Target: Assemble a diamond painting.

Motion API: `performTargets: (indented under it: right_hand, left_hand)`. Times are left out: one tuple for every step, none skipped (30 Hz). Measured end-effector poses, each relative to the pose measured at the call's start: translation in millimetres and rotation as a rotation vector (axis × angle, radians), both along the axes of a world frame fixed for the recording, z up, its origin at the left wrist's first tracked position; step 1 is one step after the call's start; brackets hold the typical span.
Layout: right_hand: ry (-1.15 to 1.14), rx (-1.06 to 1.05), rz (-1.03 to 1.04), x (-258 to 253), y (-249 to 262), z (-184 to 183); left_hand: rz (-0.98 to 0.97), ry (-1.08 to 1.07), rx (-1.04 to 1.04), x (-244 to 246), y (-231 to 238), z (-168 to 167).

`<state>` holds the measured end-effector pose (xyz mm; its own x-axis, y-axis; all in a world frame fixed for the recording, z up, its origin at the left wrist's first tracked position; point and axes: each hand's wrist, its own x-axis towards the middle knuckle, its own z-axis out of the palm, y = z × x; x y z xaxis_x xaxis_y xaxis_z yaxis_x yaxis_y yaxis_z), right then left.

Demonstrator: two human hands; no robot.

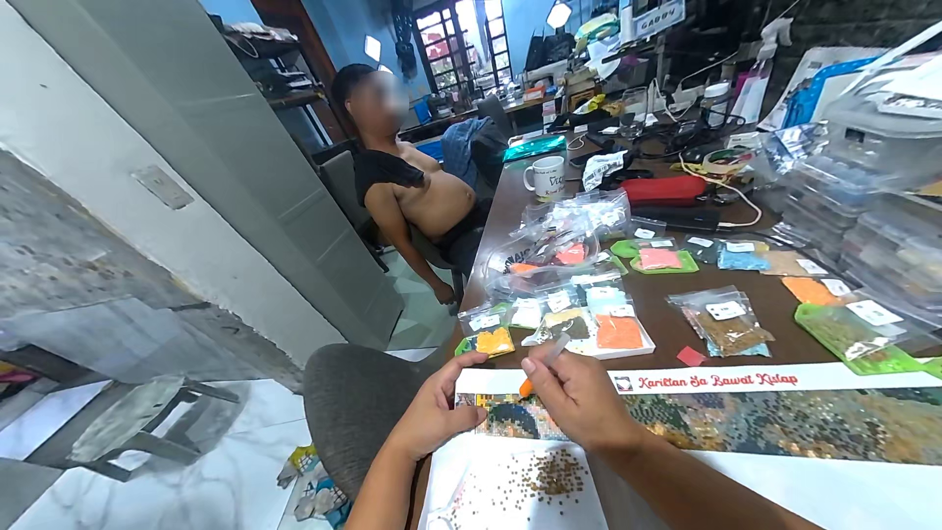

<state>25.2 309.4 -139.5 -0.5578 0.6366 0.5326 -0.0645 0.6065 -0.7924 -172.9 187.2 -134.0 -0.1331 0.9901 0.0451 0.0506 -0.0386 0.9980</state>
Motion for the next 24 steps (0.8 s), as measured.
performTargets:
  right_hand:
    - [0.004,-0.006,0.002,0.6,-0.4,0.6]
    - [0.010,-0.007,0.001,0.8,-0.5,0.6]
    - [0.020,-0.002,-0.004,0.5,-0.5,0.2]
    - [0.032,0.005,-0.009,0.2,-0.4,-0.5]
    - [0.044,0.015,-0.015,-0.1,-0.5,-1.3]
    - [0.052,0.022,-0.021,-0.1,-0.5,-1.9]
    - [0.057,0.027,-0.029,-0.4,-0.7,-2.4]
    - [0.058,0.030,-0.033,-0.4,-0.8,-2.6]
    - [0.058,0.031,-0.033,-0.5,-0.9,-2.6]
    - [0.059,0.033,-0.037,-0.6,-1.0,-2.6]
    - [0.061,0.034,-0.038,-0.8,-0.9,-2.5]
    - [0.064,0.037,-0.038,-0.8,-0.8,-2.7]
    - [0.067,0.039,-0.036,-0.6,-0.6,-3.1]
    - [0.069,0.041,-0.032,-0.4,-0.4,-3.4]
    - [0.072,0.042,-0.029,-0.2,-0.2,-3.6]
    - [0.072,0.041,-0.026,0.0,0.0,-3.6]
    - [0.069,0.037,-0.022,0.3,0.0,-3.3]
    - [0.065,0.034,-0.019,0.5,-0.1,-3.2]
    - [0.062,0.033,-0.017,0.6,-0.1,-3.1]
    - [0.060,0.032,-0.014,0.6,-0.2,-3.1]
    - [0.063,0.033,-0.010,0.5,-0.3,-3.3]
    - [0.064,0.035,-0.009,0.3,-0.4,-3.3]
    - [0.066,0.039,-0.009,0.2,-0.5,-3.2]
    - [0.068,0.041,-0.009,0.2,-0.6,-3.1]
  left_hand:
    - [-0.004,0.004,0.010,-0.2,-0.1,-0.4]
    - [-0.008,0.001,0.015,-0.3,-0.2,-0.6]
    - [-0.014,-0.006,0.020,-0.7,-0.3,-0.9]
    - [-0.019,-0.012,0.024,-1.1,-0.3,-1.1]
    - [-0.024,-0.015,0.027,-1.1,-0.4,-1.0]
    - [-0.027,-0.017,0.029,-1.0,-0.4,-0.9]
    - [-0.030,-0.019,0.032,-0.8,-0.4,-0.9]
    - [-0.032,-0.024,0.035,-0.6,-0.3,-0.8]
    - [-0.031,-0.031,0.035,-0.5,-0.4,-0.8]
    - [-0.032,-0.037,0.036,-0.4,-0.6,-0.9]
    - [-0.033,-0.038,0.038,-0.5,-0.6,-0.9]
    - [-0.035,-0.036,0.041,-0.6,-0.5,-1.1]
    - [-0.039,-0.037,0.044,-0.8,-0.4,-1.3]
    - [-0.042,-0.036,0.048,-0.9,-0.4,-1.6]
    - [-0.043,-0.032,0.050,-0.9,-0.4,-1.7]
    - [-0.043,-0.028,0.051,-0.8,-0.4,-1.6]
    - [-0.046,-0.028,0.051,-0.6,-0.4,-1.6]
    - [-0.051,-0.029,0.053,-0.6,-0.4,-1.6]
    - [-0.057,-0.031,0.052,-0.6,-0.3,-1.6]
    - [-0.060,-0.034,0.049,-0.6,-0.1,-1.7]
    - [-0.054,-0.032,0.043,0.0,0.2,-1.5]
    - [-0.033,-0.021,0.033,1.2,0.6,-0.8]
    - [0.004,0.015,0.020,2.7,1.1,0.2]
    - [0.052,0.103,0.011,3.7,1.8,1.6]
